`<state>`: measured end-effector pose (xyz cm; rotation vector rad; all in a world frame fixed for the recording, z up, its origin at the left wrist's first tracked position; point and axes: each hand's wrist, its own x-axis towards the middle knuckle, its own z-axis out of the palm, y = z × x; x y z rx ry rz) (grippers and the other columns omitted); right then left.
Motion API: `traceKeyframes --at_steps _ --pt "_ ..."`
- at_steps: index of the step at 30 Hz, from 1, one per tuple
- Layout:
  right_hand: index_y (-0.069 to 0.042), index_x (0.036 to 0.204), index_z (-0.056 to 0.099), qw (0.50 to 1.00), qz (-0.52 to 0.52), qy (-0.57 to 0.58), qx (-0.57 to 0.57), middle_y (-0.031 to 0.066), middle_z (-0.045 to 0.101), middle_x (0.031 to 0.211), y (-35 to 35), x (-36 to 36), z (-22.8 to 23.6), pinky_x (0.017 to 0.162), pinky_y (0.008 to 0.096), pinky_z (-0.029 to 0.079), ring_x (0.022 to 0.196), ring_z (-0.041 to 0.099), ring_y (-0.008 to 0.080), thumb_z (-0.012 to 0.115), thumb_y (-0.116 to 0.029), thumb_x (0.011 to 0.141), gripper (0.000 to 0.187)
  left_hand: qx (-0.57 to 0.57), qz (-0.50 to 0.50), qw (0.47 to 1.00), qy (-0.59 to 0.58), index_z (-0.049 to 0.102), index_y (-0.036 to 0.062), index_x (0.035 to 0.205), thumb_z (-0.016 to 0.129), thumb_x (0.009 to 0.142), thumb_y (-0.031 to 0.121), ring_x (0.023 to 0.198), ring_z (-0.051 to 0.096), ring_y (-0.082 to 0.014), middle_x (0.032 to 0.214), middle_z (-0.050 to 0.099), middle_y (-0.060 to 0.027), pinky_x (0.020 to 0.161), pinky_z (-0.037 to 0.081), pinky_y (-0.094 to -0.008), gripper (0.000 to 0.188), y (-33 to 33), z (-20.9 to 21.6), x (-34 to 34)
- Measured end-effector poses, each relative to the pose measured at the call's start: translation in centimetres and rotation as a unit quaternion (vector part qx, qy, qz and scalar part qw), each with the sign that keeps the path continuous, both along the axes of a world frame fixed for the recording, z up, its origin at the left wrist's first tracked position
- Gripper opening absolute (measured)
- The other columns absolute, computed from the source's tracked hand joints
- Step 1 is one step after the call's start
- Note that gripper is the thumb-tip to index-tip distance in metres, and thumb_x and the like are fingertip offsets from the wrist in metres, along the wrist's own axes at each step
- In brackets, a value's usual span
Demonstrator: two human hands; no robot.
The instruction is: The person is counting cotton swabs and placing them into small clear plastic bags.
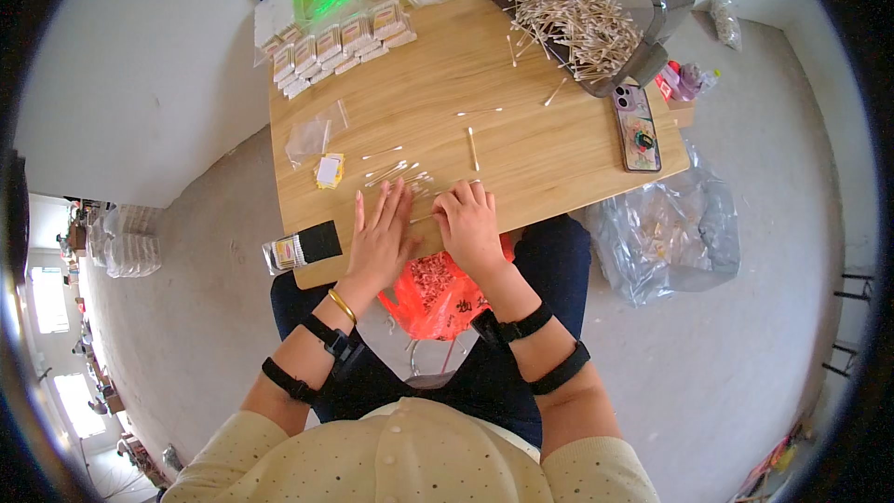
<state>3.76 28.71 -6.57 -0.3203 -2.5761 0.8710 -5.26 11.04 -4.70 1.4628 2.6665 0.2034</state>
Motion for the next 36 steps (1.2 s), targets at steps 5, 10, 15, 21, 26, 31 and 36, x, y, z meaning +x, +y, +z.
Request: traceKeyframes --at_steps 5,10,15,21,26,31,36 --pt "-0.014 0.092 0.067 1.0 -0.005 -0.002 -0.003 0.0062 0.057 0.1 0.0 -0.1 -0.2 0.088 0.0437 0.042 0.104 0.054 0.0301 0.074 -0.014 0.086 0.009 -0.006 -0.021 0.999 0.043 0.028 0.0071 0.163 0.056 0.099 0.049 0.16 0.015 -0.026 0.172 0.022 -0.0082 0.128 0.004 -0.0604 0.082 0.0 -0.2 -1.8" --pt "-0.014 0.091 0.068 1.0 -0.01 0.0 -0.005 0.0059 0.057 0.1 0.0 -0.3 -0.4 0.088 0.044 0.043 0.104 0.054 0.03 0.074 -0.015 0.086 0.009 -0.016 -0.028 0.998 0.057 0.028 0.0075 0.163 0.054 0.099 0.052 0.16 0.013 -0.025 0.172 0.022 -0.0071 0.128 0.004 -0.0605 0.083 0.2 -0.2 -2.3" --pt "-0.014 0.091 0.068 1.0 -0.021 0.007 0.005 0.0058 0.058 0.099 -0.3 -0.5 -0.6 0.089 0.0441 0.043 0.104 0.054 0.03 0.075 -0.016 0.085 0.009 -0.041 -0.042 0.996 0.063 0.028 0.006 0.163 0.052 0.099 0.056 0.161 0.012 -0.0231 0.172 0.021 -0.0056 0.128 0.005 -0.0598 0.084 -0.2 0.2 -1.7" --pt "-0.015 0.094 0.069 0.999 -0.019 0.026 -0.005 0.0073 0.057 0.1 -1.6 -1.7 -0.8 0.089 0.0444 0.043 0.104 0.053 0.0316 0.075 -0.016 0.084 0.011 0.072 -0.022 0.996 -0.043 0.017 0.0005 0.164 0.071 0.092 0.045 0.16 0.015 -0.0328 0.171 0.019 -0.0178 0.128 0.007 -0.0574 0.1 -1.2 0.0 -0.9" --pt "-0.015 0.098 0.07 0.997 -0.053 0.046 -0.026 0.0088 0.058 0.103 -0.4 -2.0 -0.5 0.09 0.0458 0.042 0.105 0.053 0.0329 0.074 -0.012 0.083 0.017 0.128 0.008 0.99 -0.054 0.017 0.0014 0.164 0.078 0.086 0.043 0.159 0.017 -0.0364 0.17 0.021 -0.02 0.128 0.012 -0.057 0.107 -1.6 -0.6 -1.9" --pt "-0.014 0.099 0.07 0.996 -0.083 0.034 0.017 0.0088 0.058 0.107 3.3 -0.7 -0.5 0.09 0.0471 0.042 0.106 0.053 0.0337 0.075 -0.011 0.082 0.018 0.129 0.037 0.991 -0.025 0.017 0.0025 0.163 0.081 0.083 0.048 0.158 0.016 -0.0389 0.17 0.019 -0.0199 0.126 0.01 -0.0611 0.112 1.0 -1.2 -2.6" --pt "-0.014 0.098 0.071 0.996 -0.074 0.018 0.04 0.0078 0.057 0.108 4.9 -0.1 -0.3 0.091 0.0466 0.042 0.106 0.052 0.0336 0.076 -0.014 0.082 0.017 0.127 0.093 0.988 0.016 0.018 0.0046 0.164 0.081 0.075 0.064 0.158 0.011 -0.0437 0.17 0.016 -0.0208 0.124 0.005 -0.068 0.124 2.7 -1.6 -3.9"
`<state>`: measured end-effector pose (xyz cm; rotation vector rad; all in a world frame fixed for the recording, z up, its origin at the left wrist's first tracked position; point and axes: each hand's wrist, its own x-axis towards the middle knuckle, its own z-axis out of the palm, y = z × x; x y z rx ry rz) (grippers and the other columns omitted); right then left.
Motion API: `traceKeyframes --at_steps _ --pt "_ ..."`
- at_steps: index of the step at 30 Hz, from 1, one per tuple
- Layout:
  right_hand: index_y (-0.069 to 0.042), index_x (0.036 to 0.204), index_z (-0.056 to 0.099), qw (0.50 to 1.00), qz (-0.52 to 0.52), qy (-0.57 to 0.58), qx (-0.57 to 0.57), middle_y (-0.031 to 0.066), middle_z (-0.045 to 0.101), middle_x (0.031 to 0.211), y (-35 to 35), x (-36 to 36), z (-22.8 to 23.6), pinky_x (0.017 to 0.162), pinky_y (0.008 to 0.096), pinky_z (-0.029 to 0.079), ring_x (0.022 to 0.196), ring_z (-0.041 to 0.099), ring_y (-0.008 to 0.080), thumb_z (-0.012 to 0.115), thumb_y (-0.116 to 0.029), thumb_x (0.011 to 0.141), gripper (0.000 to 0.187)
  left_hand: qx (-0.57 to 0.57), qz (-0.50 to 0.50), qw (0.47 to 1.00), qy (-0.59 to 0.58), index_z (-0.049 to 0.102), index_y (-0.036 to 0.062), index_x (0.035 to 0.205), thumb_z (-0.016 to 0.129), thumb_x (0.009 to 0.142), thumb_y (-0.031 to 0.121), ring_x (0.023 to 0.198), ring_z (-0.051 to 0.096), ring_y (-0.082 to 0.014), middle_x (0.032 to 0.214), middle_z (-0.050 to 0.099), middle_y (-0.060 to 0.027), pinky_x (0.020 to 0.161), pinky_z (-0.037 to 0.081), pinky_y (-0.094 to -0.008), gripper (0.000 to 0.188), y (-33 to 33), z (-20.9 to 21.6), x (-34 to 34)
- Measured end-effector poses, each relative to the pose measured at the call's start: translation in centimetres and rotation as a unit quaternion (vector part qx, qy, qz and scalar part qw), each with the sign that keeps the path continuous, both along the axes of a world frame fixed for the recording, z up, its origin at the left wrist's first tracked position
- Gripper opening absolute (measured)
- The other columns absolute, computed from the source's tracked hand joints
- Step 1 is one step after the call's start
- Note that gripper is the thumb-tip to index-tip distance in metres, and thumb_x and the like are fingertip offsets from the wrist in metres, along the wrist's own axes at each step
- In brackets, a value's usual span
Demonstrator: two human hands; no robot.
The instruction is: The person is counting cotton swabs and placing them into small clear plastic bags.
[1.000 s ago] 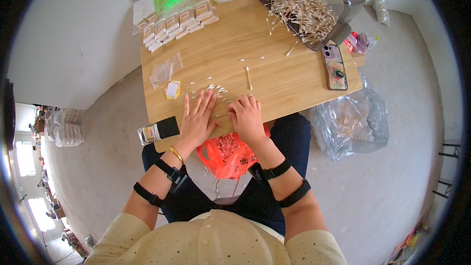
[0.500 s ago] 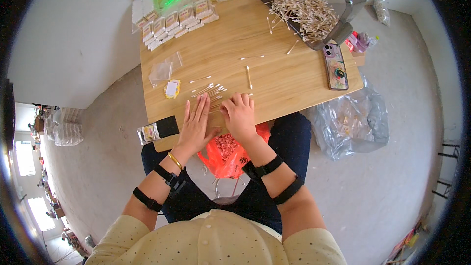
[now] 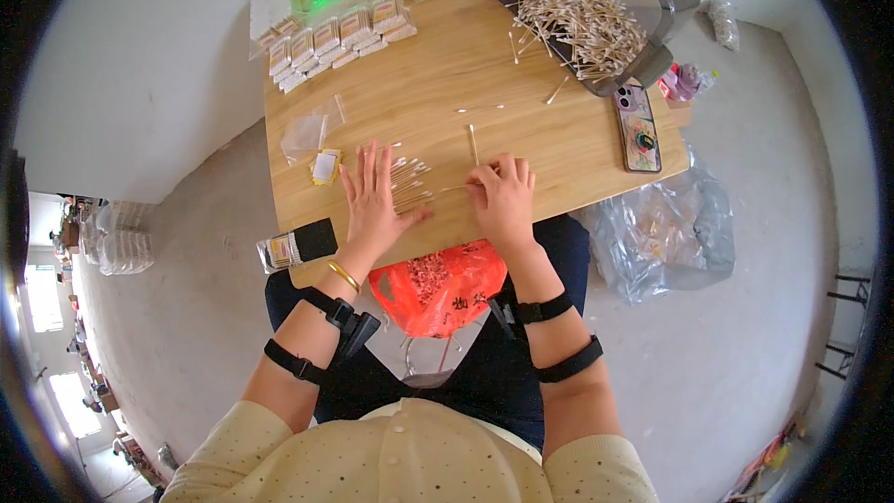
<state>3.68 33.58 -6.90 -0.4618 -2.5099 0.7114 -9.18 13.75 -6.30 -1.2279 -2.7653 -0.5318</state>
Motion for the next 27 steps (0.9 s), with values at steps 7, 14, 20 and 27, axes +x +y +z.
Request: traceKeyframes --at_steps 7,14,20,27 --pt "-0.013 0.098 0.07 0.998 -0.061 -0.025 -0.01 0.0097 0.059 0.109 0.3 -1.6 -0.7 0.093 0.0465 0.042 0.108 0.053 0.0347 0.078 -0.017 0.081 0.019 -0.018 0.015 0.999 -0.025 0.02 0.0041 0.163 0.08 0.072 0.069 0.155 0.021 -0.0447 0.164 0.03 -0.0227 0.124 0.007 -0.0672 0.127 0.8 0.8 -1.3" --pt "-0.014 0.099 0.07 0.987 -0.158 0.001 -0.004 0.01 0.061 0.109 0.6 -4.4 -0.5 0.092 0.0458 0.043 0.108 0.055 0.0347 0.077 -0.018 0.082 0.019 0.041 -0.028 0.999 -0.015 0.029 -0.0021 0.157 0.082 0.077 0.058 0.14 0.041 -0.0428 0.149 0.046 -0.0235 0.121 0.028 -0.0594 0.113 -0.1 0.1 -0.5" --pt "-0.015 0.092 0.072 0.998 -0.053 0.01 -0.037 0.0081 0.064 0.1 -0.8 -9.1 -0.6 0.091 0.0454 0.043 0.104 0.057 0.033 0.076 -0.015 0.083 0.01 0.049 -0.064 0.996 -0.034 0.03 -0.004 0.155 0.08 0.084 0.047 0.143 0.04 -0.0416 0.151 0.044 -0.0225 0.124 0.027 -0.0557 0.101 -0.7 -0.7 -0.2" --pt "-0.013 0.094 0.074 0.985 0.144 0.054 -0.076 0.0082 0.067 0.097 -2.3 -11.9 -1.9 0.088 0.045 0.045 0.102 0.059 0.0329 0.074 -0.014 0.086 0.008 0.112 -0.075 0.987 -0.085 0.022 -0.0049 0.159 0.082 0.084 0.036 0.154 0.025 -0.0434 0.164 0.028 -0.0255 0.127 0.025 -0.0493 0.105 -0.3 -0.4 -0.1"
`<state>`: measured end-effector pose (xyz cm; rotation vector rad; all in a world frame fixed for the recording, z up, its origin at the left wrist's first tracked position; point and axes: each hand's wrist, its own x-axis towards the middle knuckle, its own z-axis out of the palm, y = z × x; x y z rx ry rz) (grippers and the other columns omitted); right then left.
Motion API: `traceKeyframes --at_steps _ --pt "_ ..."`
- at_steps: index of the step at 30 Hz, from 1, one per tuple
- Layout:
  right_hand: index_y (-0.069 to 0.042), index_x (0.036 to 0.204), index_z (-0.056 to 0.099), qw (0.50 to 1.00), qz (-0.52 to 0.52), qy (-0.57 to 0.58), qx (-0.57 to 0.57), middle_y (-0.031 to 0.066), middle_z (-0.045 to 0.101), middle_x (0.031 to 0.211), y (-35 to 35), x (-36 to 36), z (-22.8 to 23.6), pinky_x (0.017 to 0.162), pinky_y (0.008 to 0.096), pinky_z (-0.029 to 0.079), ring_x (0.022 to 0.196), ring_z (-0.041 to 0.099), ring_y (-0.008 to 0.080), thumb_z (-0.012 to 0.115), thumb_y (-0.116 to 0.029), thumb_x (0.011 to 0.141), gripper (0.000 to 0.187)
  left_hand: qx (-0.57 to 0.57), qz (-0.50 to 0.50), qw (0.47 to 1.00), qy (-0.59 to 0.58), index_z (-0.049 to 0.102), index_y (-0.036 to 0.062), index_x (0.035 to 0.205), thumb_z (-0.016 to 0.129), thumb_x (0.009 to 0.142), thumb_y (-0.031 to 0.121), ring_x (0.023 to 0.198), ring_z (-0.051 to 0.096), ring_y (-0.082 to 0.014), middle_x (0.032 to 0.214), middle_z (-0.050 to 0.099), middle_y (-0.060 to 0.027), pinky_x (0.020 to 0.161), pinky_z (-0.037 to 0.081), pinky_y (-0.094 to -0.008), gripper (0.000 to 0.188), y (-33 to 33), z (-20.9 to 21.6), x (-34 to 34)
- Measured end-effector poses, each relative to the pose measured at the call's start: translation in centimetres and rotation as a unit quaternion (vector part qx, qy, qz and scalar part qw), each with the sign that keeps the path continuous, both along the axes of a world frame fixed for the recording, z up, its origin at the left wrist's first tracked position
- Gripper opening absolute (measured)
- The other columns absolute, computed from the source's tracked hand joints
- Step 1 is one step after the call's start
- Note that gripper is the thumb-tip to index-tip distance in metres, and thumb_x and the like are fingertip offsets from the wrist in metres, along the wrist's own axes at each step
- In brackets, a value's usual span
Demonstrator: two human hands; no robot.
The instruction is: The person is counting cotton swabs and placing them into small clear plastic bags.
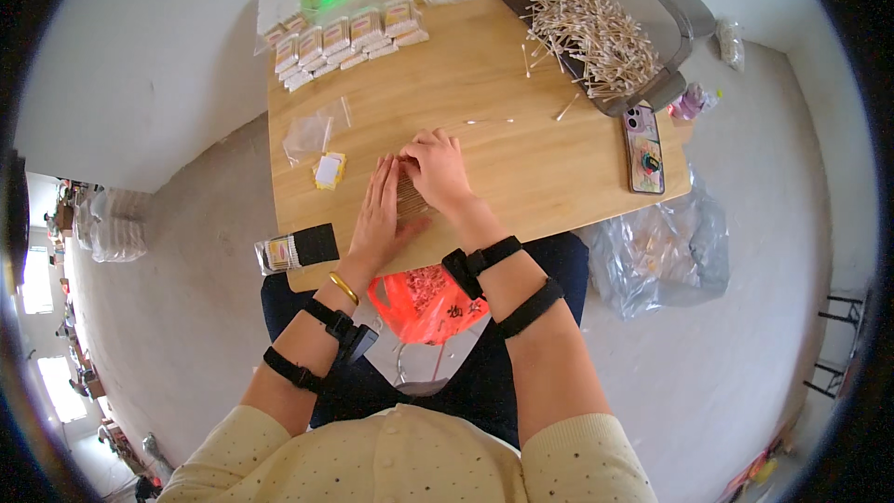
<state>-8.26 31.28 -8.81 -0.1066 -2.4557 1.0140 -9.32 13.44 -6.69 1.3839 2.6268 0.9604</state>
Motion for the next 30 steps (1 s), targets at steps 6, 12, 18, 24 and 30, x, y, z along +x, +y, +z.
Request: traceKeyframes --at_steps 6,12,18,24,30 --pt "-0.006 0.1 0.072 0.989 -0.028 0.006 -0.145 0.0133 0.069 0.097 0.6 -1.9 1.6 0.087 0.0433 0.049 0.096 0.06 0.0337 0.057 -0.021 0.103 0.021 -0.031 -0.003 0.999 0.016 0.019 -0.0052 0.16 0.083 0.083 0.036 0.156 0.022 -0.0424 0.166 0.023 -0.027 0.128 0.022 -0.0494 0.108 -0.5 0.1 -0.2" --pt "-0.004 0.102 0.07 0.966 -0.009 -0.007 -0.257 0.0141 0.07 0.098 -1.4 -4.7 0.5 0.087 0.0417 0.051 0.098 0.064 0.0317 0.048 -0.032 0.109 0.037 -0.023 -0.015 1.0 0.012 0.02 -0.0047 0.16 0.08 0.085 0.038 0.156 0.02 -0.0421 0.167 0.023 -0.0251 0.128 0.02 -0.051 0.105 0.1 0.1 -0.2" --pt "-0.004 0.104 0.07 0.927 -0.042 0.035 -0.371 0.0146 0.071 0.097 0.3 -5.4 0.7 0.085 0.0403 0.052 0.092 0.067 0.0289 0.055 -0.025 0.106 0.025 -0.096 0.018 0.993 0.061 0.028 -0.0054 0.158 0.07 0.092 0.05 0.157 0.022 -0.0377 0.166 0.027 -0.0227 0.129 0.016 -0.0527 0.095 -0.4 -0.4 0.0" --pt "-0.013 0.102 0.072 0.989 -0.134 0.024 0.066 0.0083 0.067 0.104 9.3 0.3 1.5 0.094 0.0462 0.047 0.105 0.059 0.0336 0.074 -0.015 0.09 0.013 -0.149 0.042 0.986 0.061 0.029 -0.0044 0.158 0.059 0.097 0.054 0.157 0.022 -0.0333 0.166 0.031 -0.0175 0.129 0.012 -0.0535 0.09 -0.5 0.5 0.2" --pt "-0.016 0.094 0.073 0.982 -0.158 -0.07 0.08 0.0065 0.065 0.102 10.6 1.9 0.7 0.094 0.0477 0.043 0.108 0.055 0.0331 0.076 -0.016 0.086 0.008 -0.157 0.075 0.982 0.078 0.03 -0.005 0.157 0.053 0.099 0.058 0.157 0.023 -0.033 0.164 0.032 -0.019 0.129 0.01 -0.0533 0.088 0.0 0.6 -0.1"
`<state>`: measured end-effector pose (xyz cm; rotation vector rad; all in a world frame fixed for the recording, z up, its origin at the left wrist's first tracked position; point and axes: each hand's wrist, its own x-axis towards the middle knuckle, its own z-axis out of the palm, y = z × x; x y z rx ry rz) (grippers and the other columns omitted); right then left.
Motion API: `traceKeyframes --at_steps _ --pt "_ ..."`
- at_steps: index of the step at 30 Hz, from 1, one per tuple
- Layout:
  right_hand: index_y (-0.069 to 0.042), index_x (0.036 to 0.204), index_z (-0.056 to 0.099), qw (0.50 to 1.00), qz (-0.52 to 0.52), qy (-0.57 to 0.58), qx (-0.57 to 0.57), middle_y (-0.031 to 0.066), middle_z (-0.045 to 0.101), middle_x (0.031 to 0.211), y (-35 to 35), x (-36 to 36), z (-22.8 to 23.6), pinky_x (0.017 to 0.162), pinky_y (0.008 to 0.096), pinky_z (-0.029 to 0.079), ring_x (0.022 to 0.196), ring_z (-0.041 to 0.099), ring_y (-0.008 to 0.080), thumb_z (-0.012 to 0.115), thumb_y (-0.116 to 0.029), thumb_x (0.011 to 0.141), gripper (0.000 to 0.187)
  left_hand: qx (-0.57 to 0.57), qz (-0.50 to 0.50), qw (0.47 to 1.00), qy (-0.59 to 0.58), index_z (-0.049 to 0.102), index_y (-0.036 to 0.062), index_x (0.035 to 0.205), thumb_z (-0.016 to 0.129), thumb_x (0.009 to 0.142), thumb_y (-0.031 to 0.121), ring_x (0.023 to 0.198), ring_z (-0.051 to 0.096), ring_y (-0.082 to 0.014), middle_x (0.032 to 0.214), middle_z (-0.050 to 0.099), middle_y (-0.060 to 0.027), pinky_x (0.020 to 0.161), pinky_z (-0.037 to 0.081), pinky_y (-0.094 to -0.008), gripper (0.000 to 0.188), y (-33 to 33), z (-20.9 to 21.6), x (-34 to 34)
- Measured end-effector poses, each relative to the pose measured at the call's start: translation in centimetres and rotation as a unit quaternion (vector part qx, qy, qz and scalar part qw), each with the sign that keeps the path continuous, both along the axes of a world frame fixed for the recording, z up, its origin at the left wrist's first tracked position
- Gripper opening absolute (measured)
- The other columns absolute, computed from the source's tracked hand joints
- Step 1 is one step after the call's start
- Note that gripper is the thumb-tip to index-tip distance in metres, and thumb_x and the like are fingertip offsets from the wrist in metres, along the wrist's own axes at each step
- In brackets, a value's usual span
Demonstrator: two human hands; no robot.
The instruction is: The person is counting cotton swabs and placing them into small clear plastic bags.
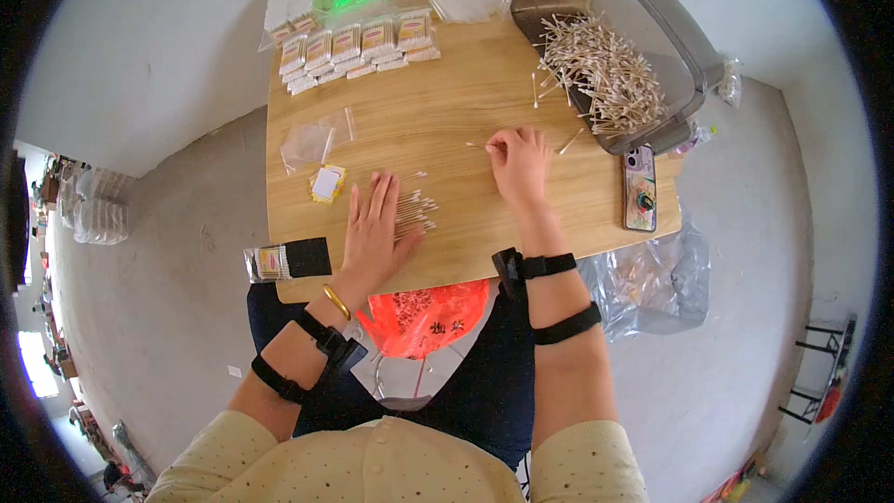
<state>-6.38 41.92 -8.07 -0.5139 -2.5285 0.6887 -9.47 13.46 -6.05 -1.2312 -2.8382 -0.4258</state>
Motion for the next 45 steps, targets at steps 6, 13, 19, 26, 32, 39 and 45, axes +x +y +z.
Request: traceKeyframes --at_steps 6,13,19,26,32,39,45 --pt "-0.017 0.089 0.073 0.997 0.077 0.0 -0.018 0.0053 0.065 0.102 -6.0 -4.0 -0.2 0.091 0.0472 0.043 0.108 0.055 0.0317 0.076 -0.021 0.086 0.005 -0.008 0.005 1.0 0.008 0.027 -0.0057 0.158 0.054 0.1 0.055 0.157 0.023 -0.0351 0.165 0.029 -0.0213 0.129 0.012 -0.0524 0.089 0.7 -0.1 -0.8" --pt "-0.013 0.093 0.075 0.976 0.204 -0.029 -0.073 0.0077 0.065 0.105 -10.0 -4.4 0.2 0.093 0.0459 0.045 0.108 0.057 0.0318 0.069 -0.016 0.092 0.007 0.104 -0.006 0.994 -0.045 0.02 -0.0057 0.16 0.062 0.098 0.049 0.157 0.019 -0.0407 0.168 0.022 -0.0251 0.128 0.015 -0.0524 0.093 -0.5 -0.6 0.0" --pt "-0.006 0.113 0.071 0.958 0.15 0.118 -0.214 0.0171 0.063 0.111 -9.9 -2.2 0.4 0.093 0.0445 0.049 0.107 0.06 0.0369 0.054 -0.009 0.103 0.02 -0.01 -0.014 1.0 -0.001 0.021 -0.0036 0.161 0.055 0.099 0.057 0.159 0.014 -0.039 0.17 0.019 -0.0226 0.128 0.01 -0.0556 0.094 0.5 -0.5 0.7" --pt "-0.003 0.126 0.064 0.964 0.095 0.147 -0.198 0.0203 0.061 0.121 -9.0 1.3 1.1 0.098 0.0419 0.049 0.112 0.06 0.038 0.049 -0.011 0.107 0.025 -0.029 -0.015 0.999 -0.017 0.024 -0.0017 0.161 0.05 0.099 0.061 0.159 0.016 -0.0373 0.169 0.025 -0.0199 0.128 0.008 -0.0575 0.092 1.1 0.2 0.5" --pt "0.001 0.136 0.056 0.94 0.133 0.135 -0.284 0.0229 0.054 0.135 -11.1 -0.6 1.2 0.108 0.0417 0.044 0.126 0.054 0.0385 0.043 -0.024 0.111 0.038 0.152 -0.01 0.987 -0.045 0.025 -0.0035 0.159 0.049 0.102 0.055 0.153 0.029 -0.0388 0.162 0.035 -0.0222 0.127 0.016 -0.0555 0.085 0.6 -0.9 -1.0" --pt "-0.001 0.139 0.057 0.893 0.198 0.14 -0.38 0.0184 0.055 0.138 -13.1 -1.3 0.7 0.111 0.0386 0.04 0.128 0.053 0.0314 0.039 -0.029 0.113 0.042 0.186 -0.06 0.975 -0.11 0.027 -0.0018 0.158 0.047 0.104 0.051 0.145 0.04 -0.0402 0.156 0.042 -0.0248 0.127 0.021 -0.0515 0.078 0.4 -0.9 -1.2" --pt "-0.002 0.138 0.057 0.869 0.131 0.164 -0.447 0.0135 0.056 0.136 -12.5 0.8 -0.4 0.11 0.0354 0.039 0.127 0.051 0.024 0.039 -0.026 0.113 0.04 0.294 -0.016 0.931 -0.215 0.023 -0.0019 0.161 0.043 0.107 0.046 0.147 0.037 -0.0428 0.158 0.039 -0.0264 0.127 0.021 -0.0478 0.074 0.6 0.1 -0.5"
